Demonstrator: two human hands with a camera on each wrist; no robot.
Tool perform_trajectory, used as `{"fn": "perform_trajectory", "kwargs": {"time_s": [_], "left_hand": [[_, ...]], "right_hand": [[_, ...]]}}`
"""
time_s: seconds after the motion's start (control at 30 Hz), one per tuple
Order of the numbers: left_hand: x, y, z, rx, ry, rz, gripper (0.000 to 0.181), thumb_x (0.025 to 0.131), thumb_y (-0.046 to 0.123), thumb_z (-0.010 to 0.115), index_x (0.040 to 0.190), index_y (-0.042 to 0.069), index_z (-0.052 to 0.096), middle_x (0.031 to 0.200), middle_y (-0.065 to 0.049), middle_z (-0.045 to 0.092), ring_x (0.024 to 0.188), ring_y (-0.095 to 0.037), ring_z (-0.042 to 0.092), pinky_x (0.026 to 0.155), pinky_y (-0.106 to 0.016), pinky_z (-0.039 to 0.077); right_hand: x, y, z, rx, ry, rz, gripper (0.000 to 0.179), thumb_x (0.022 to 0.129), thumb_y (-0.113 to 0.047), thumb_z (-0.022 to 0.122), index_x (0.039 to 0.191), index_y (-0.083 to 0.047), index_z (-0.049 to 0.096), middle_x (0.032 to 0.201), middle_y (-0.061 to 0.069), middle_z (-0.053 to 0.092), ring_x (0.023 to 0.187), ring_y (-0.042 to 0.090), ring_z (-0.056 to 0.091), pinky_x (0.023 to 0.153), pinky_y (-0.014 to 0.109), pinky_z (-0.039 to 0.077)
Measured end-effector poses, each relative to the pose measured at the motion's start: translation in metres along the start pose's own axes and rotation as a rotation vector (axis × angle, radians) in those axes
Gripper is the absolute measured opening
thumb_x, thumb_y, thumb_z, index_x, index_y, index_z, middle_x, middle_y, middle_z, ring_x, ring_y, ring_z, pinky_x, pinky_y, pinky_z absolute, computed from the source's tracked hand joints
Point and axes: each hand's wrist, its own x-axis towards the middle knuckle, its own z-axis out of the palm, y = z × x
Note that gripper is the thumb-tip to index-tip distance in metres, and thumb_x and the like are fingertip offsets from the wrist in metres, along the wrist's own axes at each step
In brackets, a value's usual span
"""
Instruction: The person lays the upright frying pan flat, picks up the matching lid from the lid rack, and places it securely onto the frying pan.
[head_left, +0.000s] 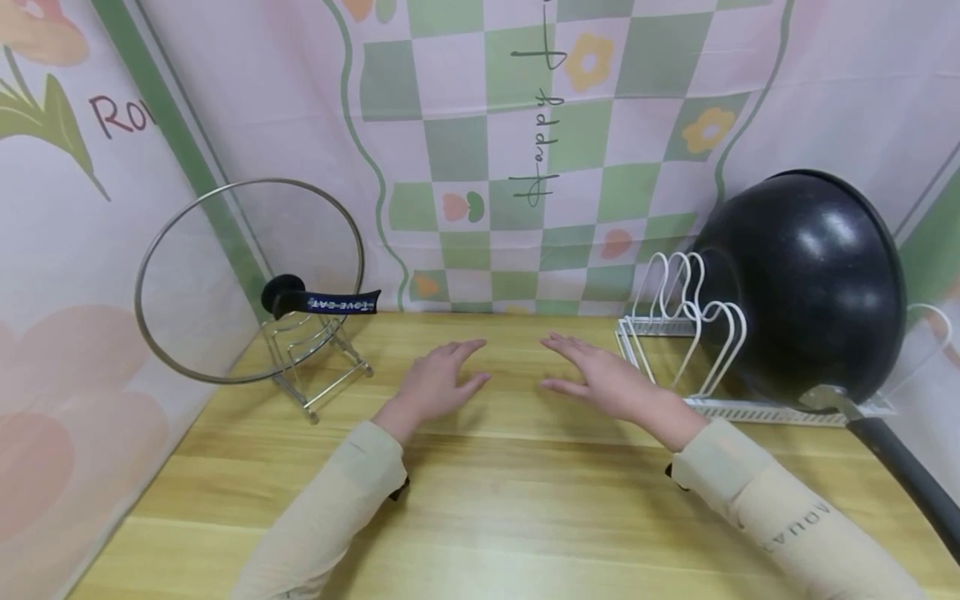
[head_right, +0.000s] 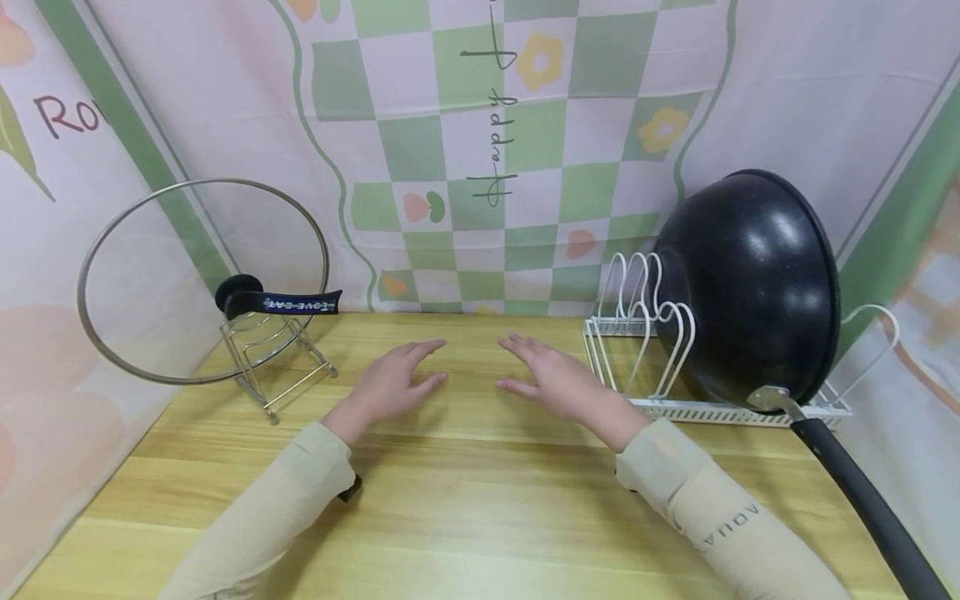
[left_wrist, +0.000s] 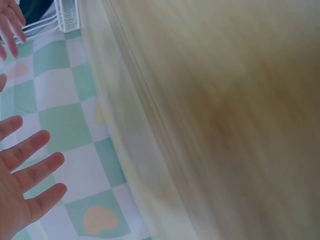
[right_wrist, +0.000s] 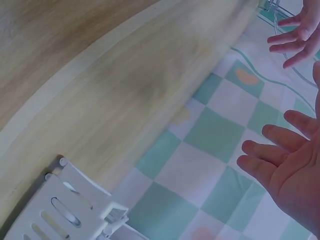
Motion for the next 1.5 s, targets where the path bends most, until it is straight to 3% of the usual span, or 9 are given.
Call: {"fn": "perform_trajectory", "kwargs": {"time_s": [0.37,0.97,1.1,1.17,1.23,1.3,1.4,1.5], "left_hand": [[0.002,0.008,0.003,-0.216,0.023,-0.035,0.059,0.103,0.04,0.061,0.153,0.013,0.046,0.144,-0.011,0.058,0.129,-0.033,0.056,0.109,-0.053,0.044],[0.007,0.015,0.008,-0.384,0.048,-0.048,0.054,0.101,0.033,0.067,0.149,0.013,0.051,0.135,-0.011,0.064,0.121,-0.029,0.061,0.102,-0.046,0.051],[0.009,0.019,0.009,-0.436,0.053,-0.047,0.054,0.101,0.03,0.068,0.148,0.011,0.052,0.132,-0.011,0.065,0.121,-0.029,0.062,0.101,-0.044,0.052],[0.01,0.022,0.009,-0.462,0.05,-0.049,0.054,0.101,0.029,0.069,0.148,0.01,0.052,0.131,-0.011,0.065,0.12,-0.029,0.062,0.1,-0.043,0.052],[0.01,0.025,0.01,-0.484,0.045,-0.051,0.054,0.101,0.029,0.069,0.148,0.009,0.052,0.13,-0.011,0.066,0.12,-0.029,0.062,0.099,-0.042,0.053],[0.011,0.028,0.011,-0.501,0.04,-0.054,0.053,0.101,0.03,0.069,0.147,0.01,0.052,0.13,-0.011,0.066,0.119,-0.028,0.063,0.099,-0.042,0.053],[0.012,0.032,0.012,-0.533,0.039,-0.055,0.052,0.101,0.029,0.069,0.147,0.01,0.053,0.129,-0.01,0.066,0.118,-0.027,0.063,0.099,-0.042,0.053],[0.013,0.034,0.014,-0.566,0.046,-0.049,0.05,0.101,0.026,0.069,0.146,0.01,0.054,0.128,-0.01,0.066,0.118,-0.028,0.063,0.099,-0.043,0.053]], "right_hand": [[-0.008,0.003,-0.009,-0.011,0.04,0.028,0.066,0.101,-0.041,0.065,0.154,-0.008,0.044,0.15,0.022,0.049,0.122,0.048,0.058,0.105,0.061,0.044],[-0.025,0.008,-0.025,-0.009,0.071,0.089,0.062,0.105,-0.045,0.057,0.154,-0.009,0.045,0.141,0.027,0.055,0.118,0.052,0.059,0.103,0.064,0.044],[-0.03,0.009,-0.031,-0.012,0.102,0.097,0.059,0.105,-0.045,0.056,0.152,-0.009,0.049,0.135,0.029,0.06,0.086,0.038,0.071,0.096,0.063,0.05],[-0.031,0.01,-0.033,-0.02,0.125,0.086,0.057,0.105,-0.043,0.057,0.149,-0.008,0.052,0.129,0.029,0.064,0.067,0.024,0.066,0.091,0.061,0.052],[-0.033,0.01,-0.035,-0.029,0.14,0.079,0.054,0.105,-0.04,0.059,0.147,-0.007,0.054,0.106,0.027,0.07,0.054,0.015,0.054,0.086,0.057,0.054],[-0.035,0.01,-0.037,-0.042,0.168,0.067,0.051,0.104,-0.036,0.062,0.145,-0.006,0.057,0.086,0.019,0.068,0.051,0.013,0.046,0.082,0.054,0.054],[-0.038,0.01,-0.039,-0.058,0.206,0.05,0.046,0.103,-0.031,0.065,0.141,-0.005,0.06,0.082,0.017,0.067,0.053,0.015,0.045,0.078,0.054,0.054],[-0.041,0.011,-0.04,-0.067,0.25,0.029,0.043,0.101,-0.027,0.067,0.137,-0.004,0.063,0.106,0.024,0.072,0.061,0.019,0.055,0.077,0.056,0.054]]}}
